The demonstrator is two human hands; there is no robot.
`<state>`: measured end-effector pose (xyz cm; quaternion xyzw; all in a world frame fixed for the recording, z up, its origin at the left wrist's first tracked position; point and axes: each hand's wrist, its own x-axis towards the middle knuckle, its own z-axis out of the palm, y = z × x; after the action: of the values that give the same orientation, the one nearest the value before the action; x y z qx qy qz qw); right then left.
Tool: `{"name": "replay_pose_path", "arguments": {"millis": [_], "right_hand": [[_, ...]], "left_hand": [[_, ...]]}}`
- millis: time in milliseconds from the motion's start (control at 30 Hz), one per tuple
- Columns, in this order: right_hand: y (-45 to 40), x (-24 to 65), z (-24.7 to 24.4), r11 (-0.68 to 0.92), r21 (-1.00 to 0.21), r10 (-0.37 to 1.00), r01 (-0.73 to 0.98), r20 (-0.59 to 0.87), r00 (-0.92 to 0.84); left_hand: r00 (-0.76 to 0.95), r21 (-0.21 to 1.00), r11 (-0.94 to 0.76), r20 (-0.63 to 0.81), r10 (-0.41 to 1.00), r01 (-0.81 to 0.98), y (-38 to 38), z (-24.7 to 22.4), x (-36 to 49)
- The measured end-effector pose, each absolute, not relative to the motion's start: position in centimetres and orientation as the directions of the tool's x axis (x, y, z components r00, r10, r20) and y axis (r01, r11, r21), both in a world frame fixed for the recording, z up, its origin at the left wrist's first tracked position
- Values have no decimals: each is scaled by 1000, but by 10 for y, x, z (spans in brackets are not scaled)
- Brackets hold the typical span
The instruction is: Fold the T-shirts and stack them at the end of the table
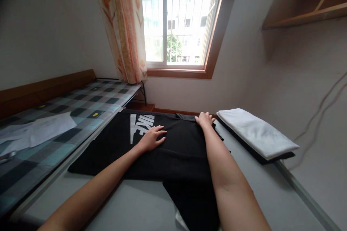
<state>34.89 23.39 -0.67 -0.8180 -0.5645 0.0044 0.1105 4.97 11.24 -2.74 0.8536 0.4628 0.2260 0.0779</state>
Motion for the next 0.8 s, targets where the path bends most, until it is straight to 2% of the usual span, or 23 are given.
{"name": "replay_pose_path", "arguments": {"millis": [67,167,300,400,567,667,733,800], "right_hand": [[241,350,-8,-363,-236,905,901,141,402],[249,353,-9,-373,-386,869,843,172,464],[254,356,-5,-392,-658,804,643,95,587],[255,356,1,-331,-754,805,568,88,586],[244,354,14,-53,-854,880,517,205,429],[222,361,16,151,-906,947,396,247,206],[203,368,15,197,-918,977,345,214,11],[186,374,12,186,-874,982,448,147,-120]], "left_hand": [[466,341,-561,323,824,755,112,-27,50],[466,331,-563,330,821,758,111,-27,51],[473,319,-563,319,821,762,111,-27,52],[466,312,-555,317,826,771,110,-27,52],[467,304,-558,322,823,773,110,-26,53],[463,309,-551,316,828,775,109,-25,53],[463,310,-551,315,828,775,109,-25,53],[464,307,-552,316,828,775,110,-25,53]]}}
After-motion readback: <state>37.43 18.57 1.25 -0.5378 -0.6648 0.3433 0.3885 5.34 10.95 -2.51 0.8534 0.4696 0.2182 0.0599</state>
